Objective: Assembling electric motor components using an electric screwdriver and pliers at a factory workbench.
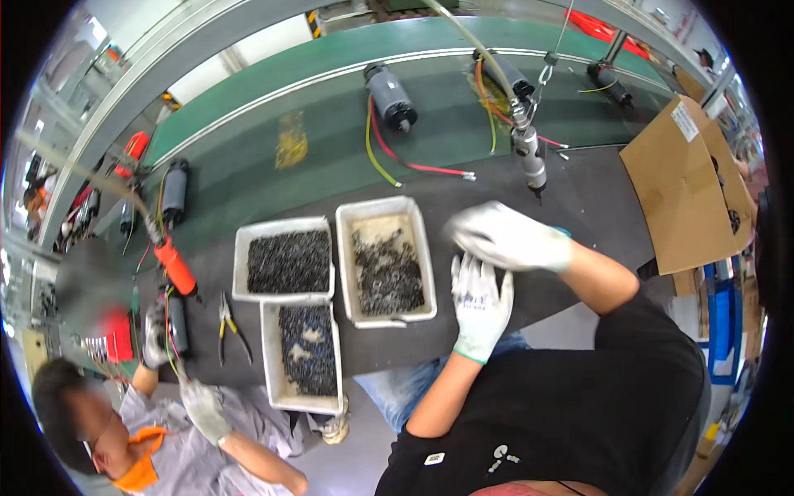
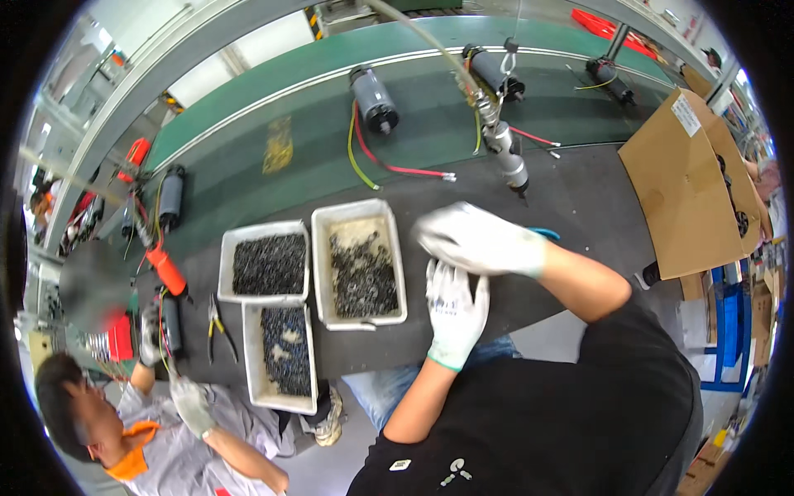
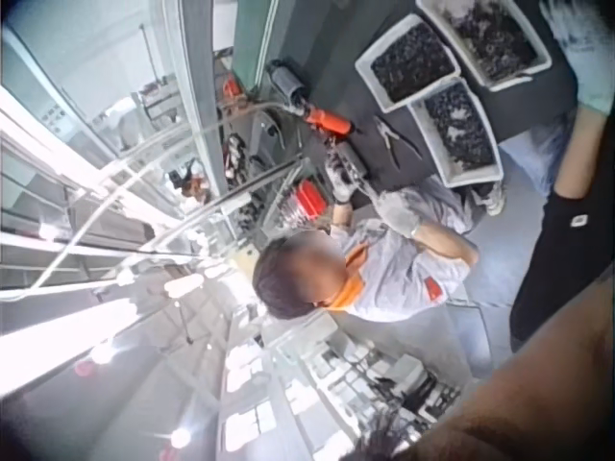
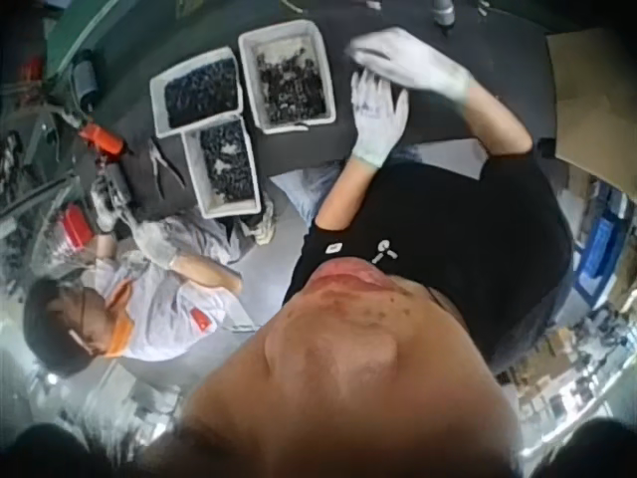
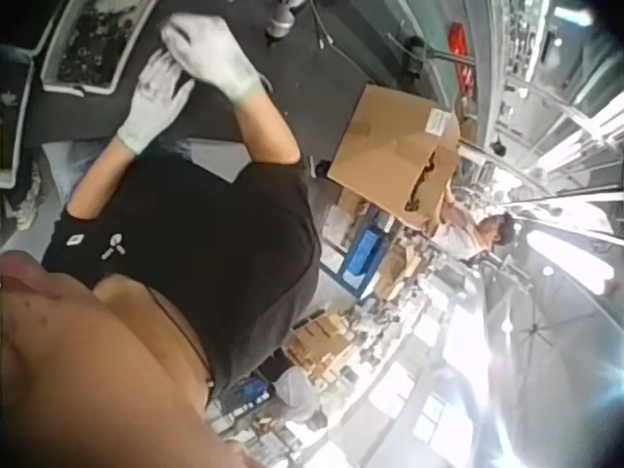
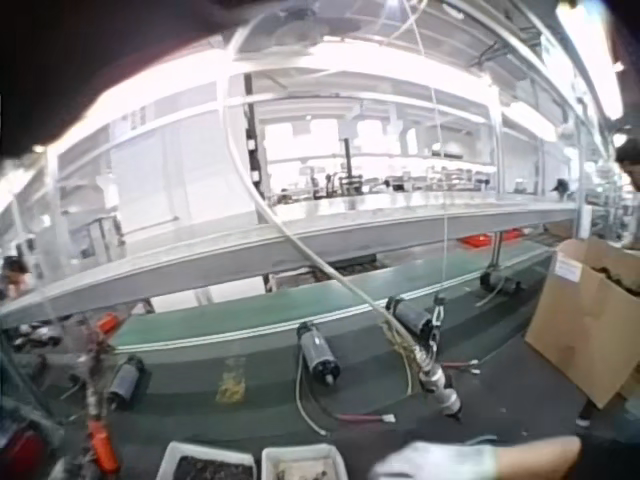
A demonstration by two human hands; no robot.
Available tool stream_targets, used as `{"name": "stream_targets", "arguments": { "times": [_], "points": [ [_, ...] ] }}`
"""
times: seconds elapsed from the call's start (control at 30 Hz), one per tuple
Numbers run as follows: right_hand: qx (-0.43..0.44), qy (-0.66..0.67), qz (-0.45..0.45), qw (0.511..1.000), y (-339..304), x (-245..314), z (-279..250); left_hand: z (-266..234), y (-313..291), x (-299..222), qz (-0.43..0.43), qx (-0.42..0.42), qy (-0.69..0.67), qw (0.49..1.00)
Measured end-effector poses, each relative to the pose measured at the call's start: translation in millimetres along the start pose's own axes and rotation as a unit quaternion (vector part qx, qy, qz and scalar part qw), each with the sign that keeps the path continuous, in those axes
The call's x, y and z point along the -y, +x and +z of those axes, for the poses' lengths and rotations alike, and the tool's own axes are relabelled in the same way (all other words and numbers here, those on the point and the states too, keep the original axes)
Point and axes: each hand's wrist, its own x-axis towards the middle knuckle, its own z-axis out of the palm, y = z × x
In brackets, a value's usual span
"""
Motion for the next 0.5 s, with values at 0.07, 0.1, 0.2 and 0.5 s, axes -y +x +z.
{"name": "stream_targets", "arguments": {
  "times": [0.07,0.1,0.2,0.5],
  "points": [
    [0.051,0.164,0.071,0.983,-62,-8,-41,5,7,0,0.026,-0.012,0.002,1.0],
    [0.058,0.185,0.138,0.971,-80,-23,-63,-1,14,-6,0.011,0.023,-0.002,1.0],
    [-0.129,0.097,0.187,0.969,-114,-167,-104,-11,28,-20,-0.019,0.103,-0.003,0.995],
    [-0.122,-0.124,0.473,0.864,59,-463,-124,1,43,-20,-0.061,0.132,0.038,0.989]
  ]
}}
